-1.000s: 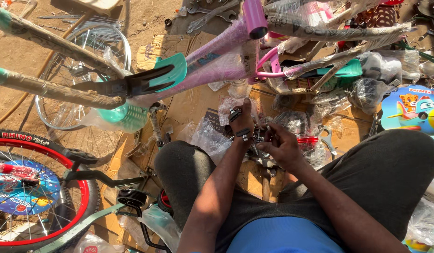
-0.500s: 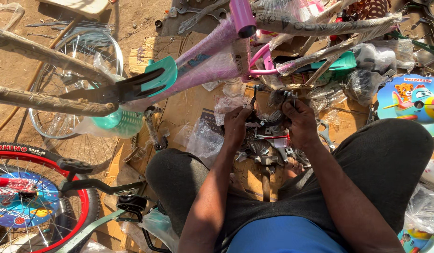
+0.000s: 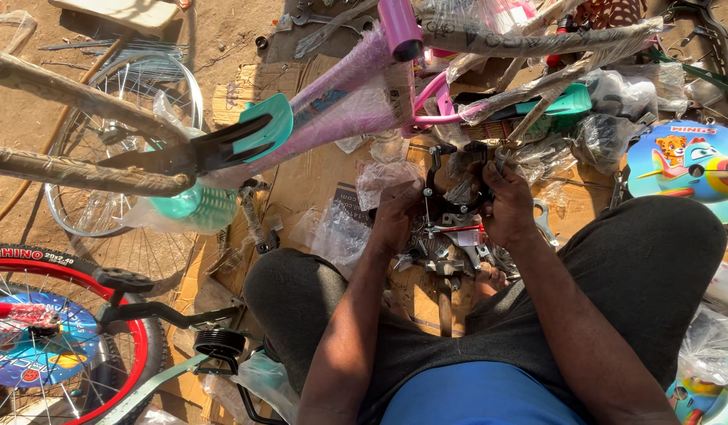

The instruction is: The person is assembling a pink children's bicycle, focusing on attaching the handlebars to the frame. They use a wrench to tighten the bolts securing the handlebars in place. The bicycle frame is partially wrapped in protective plastic.

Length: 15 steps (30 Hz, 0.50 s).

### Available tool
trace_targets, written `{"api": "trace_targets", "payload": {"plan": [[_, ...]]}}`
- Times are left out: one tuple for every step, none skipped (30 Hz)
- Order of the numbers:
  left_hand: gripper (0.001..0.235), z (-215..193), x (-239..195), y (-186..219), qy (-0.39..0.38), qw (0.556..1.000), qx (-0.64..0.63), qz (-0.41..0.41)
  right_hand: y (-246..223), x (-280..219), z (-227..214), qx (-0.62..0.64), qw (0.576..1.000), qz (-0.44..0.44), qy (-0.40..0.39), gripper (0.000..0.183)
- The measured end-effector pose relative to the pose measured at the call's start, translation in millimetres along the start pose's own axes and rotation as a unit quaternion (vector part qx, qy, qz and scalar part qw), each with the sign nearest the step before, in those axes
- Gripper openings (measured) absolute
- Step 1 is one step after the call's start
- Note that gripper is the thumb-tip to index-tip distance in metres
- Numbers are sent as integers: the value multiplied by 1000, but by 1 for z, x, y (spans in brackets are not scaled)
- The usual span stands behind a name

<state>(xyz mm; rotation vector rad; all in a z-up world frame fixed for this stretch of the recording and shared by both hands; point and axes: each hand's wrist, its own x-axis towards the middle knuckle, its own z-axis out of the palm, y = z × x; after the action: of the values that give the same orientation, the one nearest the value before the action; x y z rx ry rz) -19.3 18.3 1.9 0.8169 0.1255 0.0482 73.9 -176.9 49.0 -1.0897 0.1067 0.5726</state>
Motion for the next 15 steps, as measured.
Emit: {"api": "trace_targets", "payload": {"plan": [[45,2,3,-3,18,999,29,27,1,-1,2,5,1000,6,5,24],[47,5,6,-6,36,996,59,54,3,-1,4,10,1000,11,9,25],[52,8,7,-7,54,992,88,79,8,-1,8,7,1000,8,0,26],[56,11,7,-7,41,998,26,48,15,0,12,4,1000,5,-10,26],[62,14,6,-8,29,999,-38,17,20,1,15,0,1000,3,-19,27],[67,16,6,-10,16,995,-101,-14,26,0,18,-48,999,-6,-23,26],[67,17,6,-10,13,992,-122,-25,32,2,23,-95,995,-19,-28,24],[67,17,5,-11,10,989,-142,-36,35,3,25,-141,989,-31,-33,24],[67,17,5,-16,7,985,-164,-51,38,1,24,-238,966,-98,-23,22],[62,16,7,-19,12,987,-154,-38,44,0,25,-333,929,-162,-13,20],[58,15,10,-23,19,989,-144,-24,47,0,25,-423,878,-223,-6,19],[54,14,11,-25,27,990,-135,-11,46,-2,22,-417,874,-249,3,20],[50,12,12,-25,66,986,-153,-21,45,-4,20,-410,870,-274,8,23],[46,11,15,-25,104,980,-170,-30,45,-6,21,-402,865,-299,13,26],[43,9,16,-23,143,971,-186,-40,46,-7,22,-331,922,-197,25,24]]}}
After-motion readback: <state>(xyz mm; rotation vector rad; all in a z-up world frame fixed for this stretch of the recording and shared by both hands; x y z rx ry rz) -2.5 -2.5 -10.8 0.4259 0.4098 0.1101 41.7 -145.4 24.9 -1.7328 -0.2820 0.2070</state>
